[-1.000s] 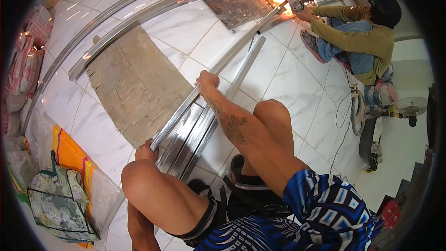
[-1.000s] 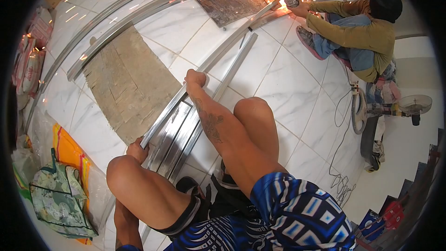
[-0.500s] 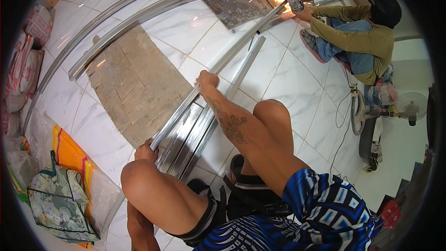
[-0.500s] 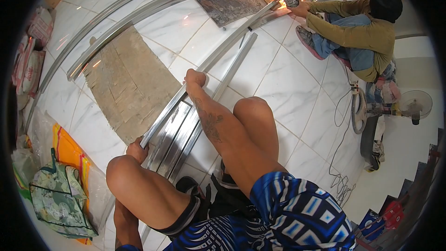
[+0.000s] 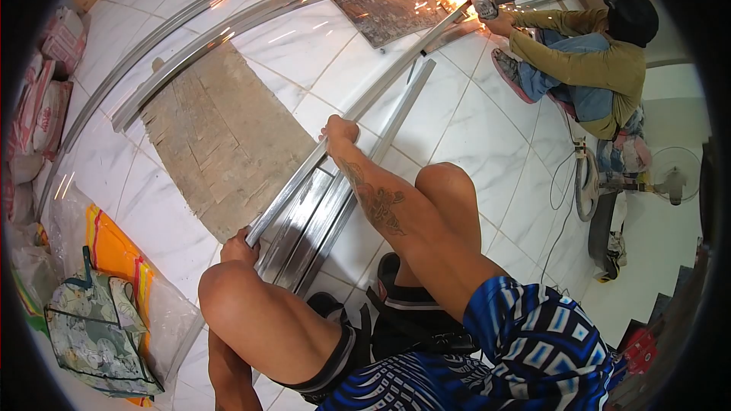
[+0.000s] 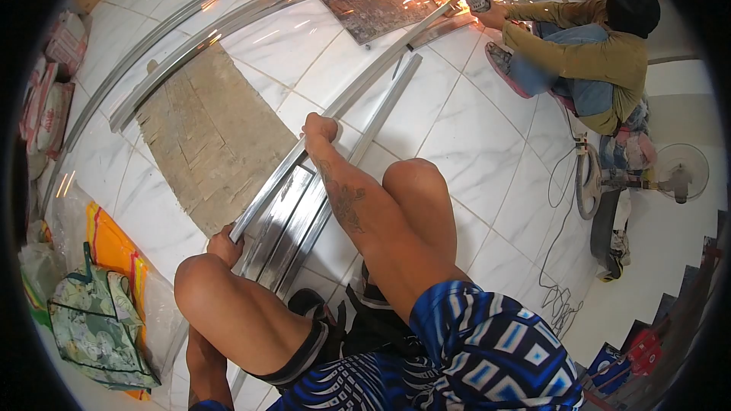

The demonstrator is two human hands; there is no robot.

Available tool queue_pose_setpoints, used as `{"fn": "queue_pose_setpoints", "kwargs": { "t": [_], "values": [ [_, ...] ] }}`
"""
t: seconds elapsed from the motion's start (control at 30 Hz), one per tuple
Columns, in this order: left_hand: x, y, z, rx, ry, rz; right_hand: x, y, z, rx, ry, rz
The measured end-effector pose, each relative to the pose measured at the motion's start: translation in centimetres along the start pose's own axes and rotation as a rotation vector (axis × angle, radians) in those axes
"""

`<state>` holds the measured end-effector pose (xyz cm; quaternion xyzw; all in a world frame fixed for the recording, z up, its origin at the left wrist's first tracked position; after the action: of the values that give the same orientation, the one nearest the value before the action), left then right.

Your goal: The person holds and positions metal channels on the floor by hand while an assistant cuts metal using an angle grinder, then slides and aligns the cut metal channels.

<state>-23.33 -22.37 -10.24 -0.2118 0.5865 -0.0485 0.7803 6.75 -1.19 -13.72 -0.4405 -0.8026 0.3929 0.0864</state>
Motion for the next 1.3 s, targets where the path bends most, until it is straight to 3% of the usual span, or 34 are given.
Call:
{"fn": "queue_pose_setpoints", "kwargs": {
  "t": [0.83, 1.3],
  "values": [
    [-0.5, -0.2, 0.2, 0.063, -0.049, 0.004, -0.4, -0.9, -0.7, -0.006, -0.005, 0.019],
    [-0.7, 0.1, -0.1, 0.107, -0.120, 0.015, 0.3, 1.6, 0.2, -0.070, -0.173, -0.032]
  ]
}}
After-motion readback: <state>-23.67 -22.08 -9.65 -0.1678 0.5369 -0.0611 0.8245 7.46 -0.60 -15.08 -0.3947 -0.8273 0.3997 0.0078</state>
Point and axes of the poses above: each hand's wrist, its own y-axis towards the middle knuckle, its own x-axis out of the palm, z = x × y, the point moved 3 cm from there along y, towards the middle knuckle, and after that the axes turned 11 degrees about z, right-handed, at the moved point
